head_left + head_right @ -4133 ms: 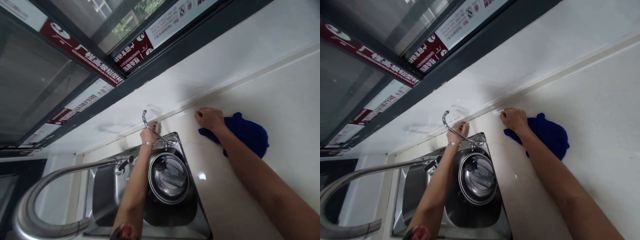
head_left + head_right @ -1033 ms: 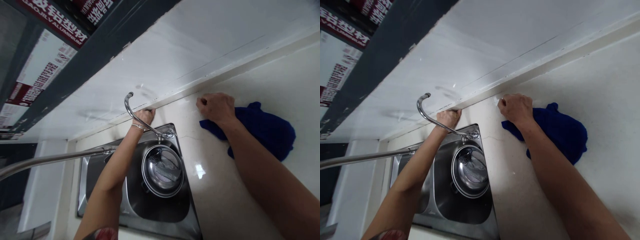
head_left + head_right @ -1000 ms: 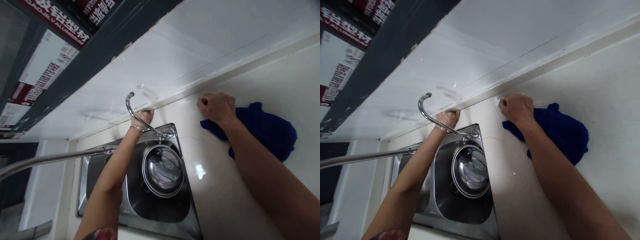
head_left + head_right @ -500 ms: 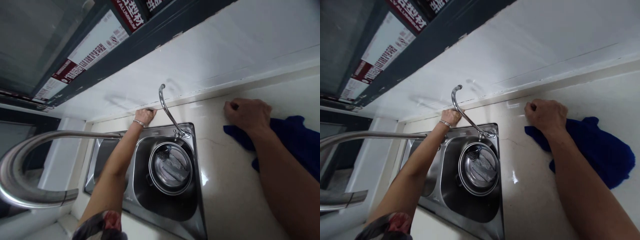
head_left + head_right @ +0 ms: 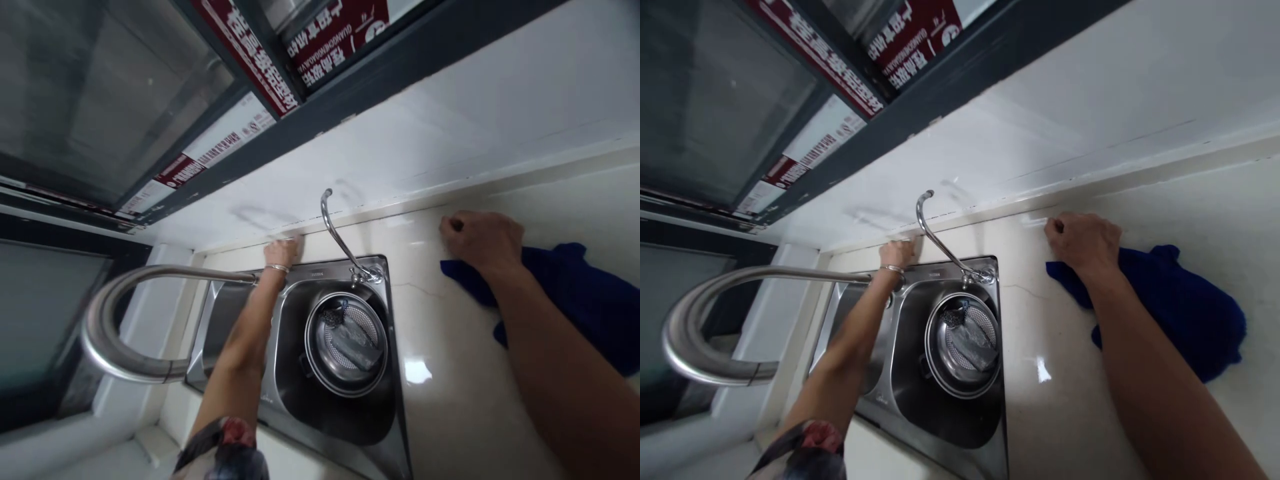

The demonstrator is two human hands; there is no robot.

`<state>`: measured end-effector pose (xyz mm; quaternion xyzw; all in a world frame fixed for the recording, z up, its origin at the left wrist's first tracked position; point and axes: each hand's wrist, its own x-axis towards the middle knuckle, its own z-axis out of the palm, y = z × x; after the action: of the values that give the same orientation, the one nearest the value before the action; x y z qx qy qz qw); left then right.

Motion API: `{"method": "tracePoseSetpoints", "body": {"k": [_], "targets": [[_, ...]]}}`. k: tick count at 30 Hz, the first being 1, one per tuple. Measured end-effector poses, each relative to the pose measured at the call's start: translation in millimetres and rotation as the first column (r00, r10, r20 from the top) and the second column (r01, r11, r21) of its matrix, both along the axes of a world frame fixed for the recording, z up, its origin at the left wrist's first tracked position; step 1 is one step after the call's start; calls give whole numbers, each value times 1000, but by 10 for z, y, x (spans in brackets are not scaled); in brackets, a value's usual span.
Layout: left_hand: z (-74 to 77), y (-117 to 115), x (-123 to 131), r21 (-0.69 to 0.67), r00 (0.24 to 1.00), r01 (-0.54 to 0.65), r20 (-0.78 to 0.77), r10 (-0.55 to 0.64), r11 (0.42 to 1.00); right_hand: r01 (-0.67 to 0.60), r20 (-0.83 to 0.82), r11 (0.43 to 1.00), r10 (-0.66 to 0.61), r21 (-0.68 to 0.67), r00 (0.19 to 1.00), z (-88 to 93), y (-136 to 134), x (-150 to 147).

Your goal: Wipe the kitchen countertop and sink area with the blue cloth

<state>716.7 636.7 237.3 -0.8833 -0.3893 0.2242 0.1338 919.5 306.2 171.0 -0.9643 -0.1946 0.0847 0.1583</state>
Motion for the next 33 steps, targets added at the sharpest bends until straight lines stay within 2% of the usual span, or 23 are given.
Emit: {"method": "tracePoseSetpoints", "body": {"k": [2,3,4,5,6,7,8,9,10,12,13,14,19,27,33], "targets": [[-22,-242,-47,-16,978,1,210,3,1000,-2,-12,1000,2,2,1000,6,-2,-5],[-41,-387,-70,-91,890,15,454,28,996,-3,-17,1000,3,5,1000,10,-3,-8],[-57,-536,-95,-206,726,56,680,102,977,-3,-21,1000,4,9,1000,15,-3,-10],[-61,-683,-123,-325,515,110,827,225,939,2,-20,1000,-2,10,1000,20,-3,-12],[-52,-820,-156,-438,294,186,879,375,880,11,-21,1000,-11,10,1000,24,-3,-13],[-28,-942,-192,-533,108,275,844,525,800,14,-27,1000,-14,7,1000,26,-3,-12],[6,-1047,-231,-611,-25,367,747,664,702,15,-38,1000,-15,3,999,26,-3,-9],[46,-1133,-273,-668,-101,458,616,781,586,14,-50,1000,-14,-1,999,24,-4,-4],[86,-1204,-315,-701,-131,540,477,869,466,9,-65,1000,-10,-6,998,19,-5,3],[147,-1307,-394,-710,-123,653,246,962,265,-7,-87,1000,6,-14,996,4,-7,20],[163,-1346,-427,-700,-115,685,173,978,204,-11,-95,1000,9,-21,995,-4,-8,29],[169,-1380,-455,-687,-117,706,128,985,174,-12,-101,1000,9,-28,995,-12,-7,37],[162,-1538,-505,-663,-140,735,60,988,145,2,-113,999,-6,-37,994,-27,1,59],[131,-1670,-453,-684,-48,729,-29,998,15,0,-108,999,-4,-33,994,-25,-4,51],[84,-1682,-453,-709,-34,705,-39,999,-4,-6,-92,998,0,-64,996,-46,-11,72]]}}
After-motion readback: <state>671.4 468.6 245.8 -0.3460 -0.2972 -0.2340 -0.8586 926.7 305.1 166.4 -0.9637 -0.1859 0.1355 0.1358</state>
